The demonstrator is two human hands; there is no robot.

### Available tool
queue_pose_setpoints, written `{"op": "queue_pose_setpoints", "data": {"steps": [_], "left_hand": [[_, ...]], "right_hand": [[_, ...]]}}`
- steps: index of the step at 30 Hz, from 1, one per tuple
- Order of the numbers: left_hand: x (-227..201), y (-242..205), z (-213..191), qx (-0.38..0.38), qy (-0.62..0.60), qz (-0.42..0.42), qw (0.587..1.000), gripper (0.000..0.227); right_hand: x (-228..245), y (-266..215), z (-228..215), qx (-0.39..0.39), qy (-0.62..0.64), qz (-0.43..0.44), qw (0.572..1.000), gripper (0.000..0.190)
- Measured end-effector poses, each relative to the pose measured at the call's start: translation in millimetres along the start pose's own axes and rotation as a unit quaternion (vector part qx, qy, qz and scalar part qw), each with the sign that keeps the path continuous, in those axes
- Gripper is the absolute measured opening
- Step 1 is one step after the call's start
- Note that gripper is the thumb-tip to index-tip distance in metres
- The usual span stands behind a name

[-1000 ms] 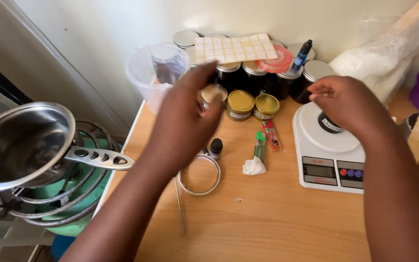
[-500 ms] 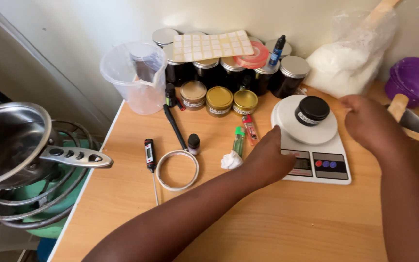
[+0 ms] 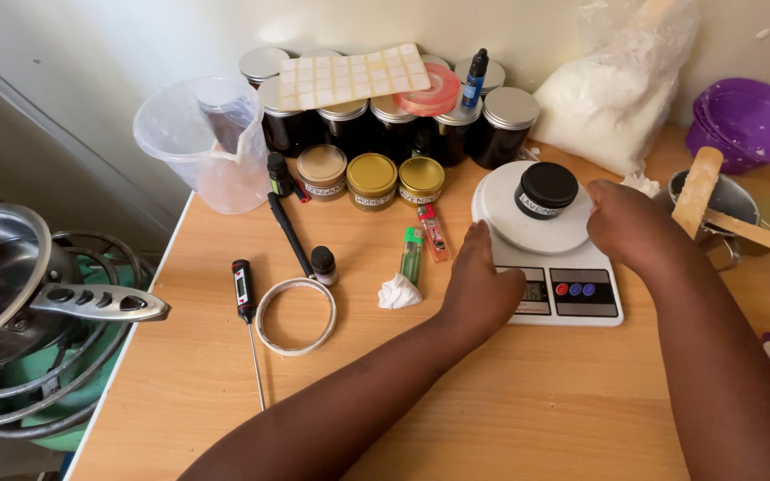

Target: Weighing out candle making materials on a digital scale and cleaning the workspace

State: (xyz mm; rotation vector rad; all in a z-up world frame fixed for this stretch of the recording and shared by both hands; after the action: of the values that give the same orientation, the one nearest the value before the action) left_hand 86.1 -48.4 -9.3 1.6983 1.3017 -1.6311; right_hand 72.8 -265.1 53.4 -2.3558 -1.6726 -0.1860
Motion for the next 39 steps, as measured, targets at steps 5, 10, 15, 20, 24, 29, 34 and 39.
{"op": "queue_pose_setpoints", "data": {"steps": [5, 10, 15, 20, 24, 29, 34, 39], "left_hand": [[2, 4, -1, -0.005, 0.016, 0.012, 1.000, 0.097], [-1, 0, -5, -0.001, -0.003, -0.015, 1.000, 0.098], [-33, -24, -17, 0.011, -0.056, 0.010, 0.998, 0.070], [-29, -18, -6, 0.024, -0.039, 0.010, 0.999, 0.082], [-20, -2, 6, 0.034, -0.026, 0.025, 0.999, 0.094], [-18, 1, 12, 0.065, -0.022, -0.044, 0.997, 0.101], [-24, 0, 18, 0.074, -0.061, -0.066, 0.993, 0.101], [-42, -6, 20, 0.077, -0.092, -0.012, 0.993, 0.065]], "right_hand": [[6, -7, -2, 0.027, -0.002, 0.044, 0.999, 0.036], [0, -3, 3, 0.039, 0.003, 0.061, 0.997, 0.065], [-4, 0, 5, 0.045, -0.022, 0.052, 0.997, 0.060], [-4, -3, 3, 0.048, -0.053, 0.051, 0.996, 0.032], [-24, 13, 5, 0.018, -0.120, 0.026, 0.992, 0.033], [0, -16, -32, -0.029, -0.050, 0.068, 0.996, 0.036], [8, -13, -46, -0.120, -0.005, 0.008, 0.993, 0.028], [42, -29, -55, -0.116, 0.079, 0.004, 0.990, 0.070]]}}
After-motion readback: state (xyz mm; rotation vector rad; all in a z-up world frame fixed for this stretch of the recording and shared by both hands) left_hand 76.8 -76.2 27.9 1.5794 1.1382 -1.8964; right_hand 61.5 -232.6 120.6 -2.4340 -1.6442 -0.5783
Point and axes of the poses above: each hand's wrist, its own y-axis towards the middle knuckle, its own z-axis out of the palm, x = y × z, the point moved 10 cm from there along y, towards the middle knuckle, and after that the axes turned 11 degrees about -z, right-handed, at the moved point
